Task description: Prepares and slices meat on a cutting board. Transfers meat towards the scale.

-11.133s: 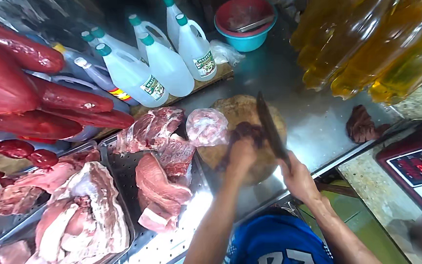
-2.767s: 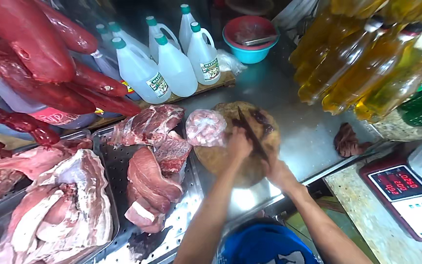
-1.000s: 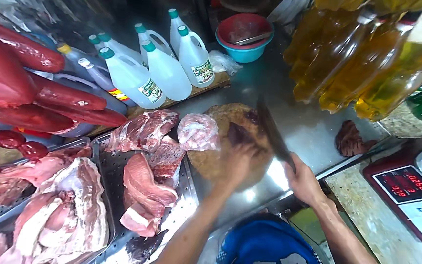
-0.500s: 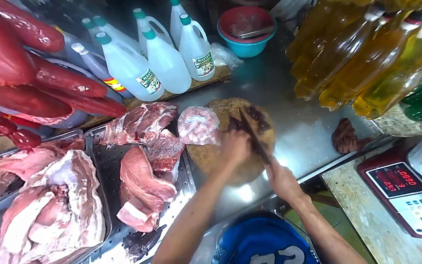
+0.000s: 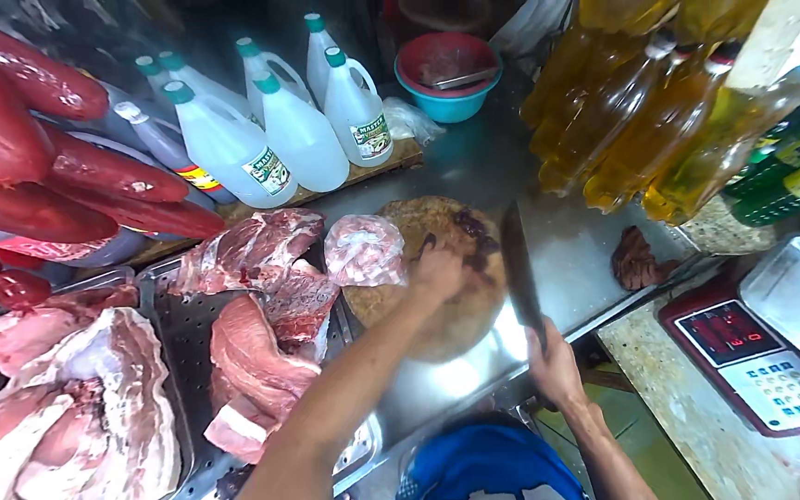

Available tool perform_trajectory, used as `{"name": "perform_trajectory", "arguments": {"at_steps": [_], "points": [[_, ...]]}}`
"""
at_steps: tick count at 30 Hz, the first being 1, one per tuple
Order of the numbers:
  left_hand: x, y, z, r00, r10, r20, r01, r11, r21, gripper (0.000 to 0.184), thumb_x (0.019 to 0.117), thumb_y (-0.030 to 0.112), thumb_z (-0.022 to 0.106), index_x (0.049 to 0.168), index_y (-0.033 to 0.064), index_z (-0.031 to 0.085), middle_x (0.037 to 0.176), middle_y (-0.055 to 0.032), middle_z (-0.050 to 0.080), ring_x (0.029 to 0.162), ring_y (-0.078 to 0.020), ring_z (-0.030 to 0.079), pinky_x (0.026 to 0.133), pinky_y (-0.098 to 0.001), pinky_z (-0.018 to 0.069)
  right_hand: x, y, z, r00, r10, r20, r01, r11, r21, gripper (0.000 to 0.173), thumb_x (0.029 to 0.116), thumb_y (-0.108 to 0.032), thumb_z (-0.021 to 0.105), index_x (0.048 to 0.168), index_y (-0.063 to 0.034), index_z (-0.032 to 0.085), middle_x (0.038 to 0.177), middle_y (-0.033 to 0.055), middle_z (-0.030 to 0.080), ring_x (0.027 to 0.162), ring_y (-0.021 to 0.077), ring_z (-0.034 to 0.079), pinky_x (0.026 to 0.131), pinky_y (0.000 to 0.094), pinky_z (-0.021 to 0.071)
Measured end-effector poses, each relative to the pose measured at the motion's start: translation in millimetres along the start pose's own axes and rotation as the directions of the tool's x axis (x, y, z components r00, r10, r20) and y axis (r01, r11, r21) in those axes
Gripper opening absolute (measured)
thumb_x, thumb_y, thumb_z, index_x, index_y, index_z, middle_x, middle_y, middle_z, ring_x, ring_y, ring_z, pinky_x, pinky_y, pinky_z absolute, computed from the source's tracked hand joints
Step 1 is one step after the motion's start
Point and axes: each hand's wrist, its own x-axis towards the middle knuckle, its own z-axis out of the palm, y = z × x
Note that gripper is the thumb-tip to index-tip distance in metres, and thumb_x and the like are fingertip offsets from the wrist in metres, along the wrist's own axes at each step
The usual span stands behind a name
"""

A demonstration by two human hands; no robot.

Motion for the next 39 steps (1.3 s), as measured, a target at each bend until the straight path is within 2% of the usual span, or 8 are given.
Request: {"name": "perform_trajectory", "arguments": {"at_steps": [7, 11, 16, 23, 27, 30, 35, 39], "points": [[-48, 12, -18, 0.937, -0.292, 0.192, 0.312, 0.946, -0.088, 0.065, 0.1024, 0.056, 0.048, 0.146, 0.0076, 0.048, 0.12, -0.0246, 0.068, 0.112, -0.0438, 0.067, 0.092, -0.0608, 0.0521, 9, -44, -15, 0.996, -0.049, 0.074, 0.053, 0.997, -0.055, 0.048, 0.1066, -0.037, 0.045, 0.146, -0.011, 0.052, 0.074, 0.0025, 0.067, 0.062, 0.0169, 0.066, 0.063, 0.0403, 0.0577], [-50, 5, -15, 0.959, -0.252, 0.133, 0.27, 0.951, -0.149, 0.06, 0.0984, 0.049, 0.058, 0.142, 0.008, 0.053, 0.135, -0.0215, 0.06, 0.118, -0.0411, 0.063, 0.095, -0.0606, 0.0511, 22, -74, -17, 0.988, -0.152, 0.032, 0.154, 0.984, -0.094, 0.048, 0.1064, -0.035, 0.047, 0.144, -0.0066, 0.052, 0.076, 0.0042, 0.068, 0.064, 0.0185, 0.067, 0.063, 0.0397, 0.0576], [-52, 0, 0, 0.972, -0.232, 0.028, 0.232, 0.947, -0.223, 0.048, 0.0972, 0.039, 0.058, 0.135, 0.0099, 0.058, 0.136, -0.0165, 0.06, 0.12, -0.0361, 0.062, 0.096, -0.0561, 0.0511, 44, -66, 3, 0.907, 0.175, 0.383, -0.038, 0.94, -0.339, 0.052, 0.109, -0.042, 0.04, 0.156, -0.0199, 0.039, 0.102, 0.0153, 0.073, 0.095, 0.0352, 0.072, 0.086, 0.0553, 0.0571], [-56, -1, -1, 0.97, -0.239, 0.051, 0.243, 0.928, -0.282, 0.046, 0.0968, 0.039, 0.06, 0.134, 0.011, 0.06, 0.136, -0.0155, 0.061, 0.123, -0.0354, 0.061, 0.098, -0.0563, 0.0504, 30, -84, -5, 0.987, -0.078, 0.144, 0.112, 0.963, -0.244, 0.05, 0.1074, -0.037, 0.044, 0.149, -0.0105, 0.048, 0.082, 0.0094, 0.071, 0.073, 0.028, 0.071, 0.069, 0.0478, 0.0589], [-58, 1, -1, 0.967, -0.247, 0.063, 0.254, 0.922, -0.291, 0.044, 0.0943, 0.035, 0.06, 0.132, 0.0121, 0.06, 0.135, -0.0146, 0.061, 0.122, -0.0348, 0.062, 0.097, -0.0558, 0.0513, 38, -76, 9, 0.914, 0.131, 0.385, 0.005, 0.943, -0.332, 0.051, 0.109, -0.04, 0.041, 0.154, -0.0168, 0.041, 0.099, 0.0142, 0.073, 0.091, 0.0335, 0.073, 0.084, 0.0536, 0.0576], [-57, -1, -2, 0.966, -0.255, 0.037, 0.254, 0.92, -0.298, 0.04, 0.0952, 0.034, 0.059, 0.128, 0.0115, 0.062, 0.132, -0.0151, 0.063, 0.119, -0.0343, 0.064, 0.095, -0.0547, 0.0526, 44, -76, 6, 0.913, 0.149, 0.38, -0.008, 0.938, -0.347, 0.052, 0.109, -0.042, 0.041, 0.155, -0.0184, 0.041, 0.1, 0.0146, 0.073, 0.093, 0.034, 0.073, 0.085, 0.0542, 0.0572], [-63, -5, 3, 0.968, -0.253, 0.0, 0.241, 0.925, -0.295, 0.041, 0.0918, 0.037, 0.064, 0.126, 0.0135, 0.065, 0.128, -0.0126, 0.065, 0.127, -0.0302, 0.058, 0.112, -0.054, 0.0379, 31, -94, -9, 0.976, -0.026, 0.217, 0.086, 0.958, -0.273, 0.049, 0.1085, -0.038, 0.042, 0.15, -0.0117, 0.046, 0.085, 0.0101, 0.071, 0.076, 0.0285, 0.072, 0.072, 0.0483, 0.0585], [-65, -4, 8, 0.963, -0.268, -0.021, 0.25, 0.924, -0.287, 0.041, 0.0864, 0.035, 0.066, 0.123, 0.015, 0.066, 0.128, -0.0092, 0.065, 0.127, -0.0278, 0.057, 0.118, -0.0545, 0.0303, 31, -82, 13, 0.903, 0.127, 0.41, 0.03, 0.934, -0.355, 0.05, 0.109, -0.041, 0.04, 0.154, -0.0181, 0.041, 0.098, 0.014, 0.073, 0.092, 0.0337, 0.073, 0.084, 0.0532, 0.058]]}}
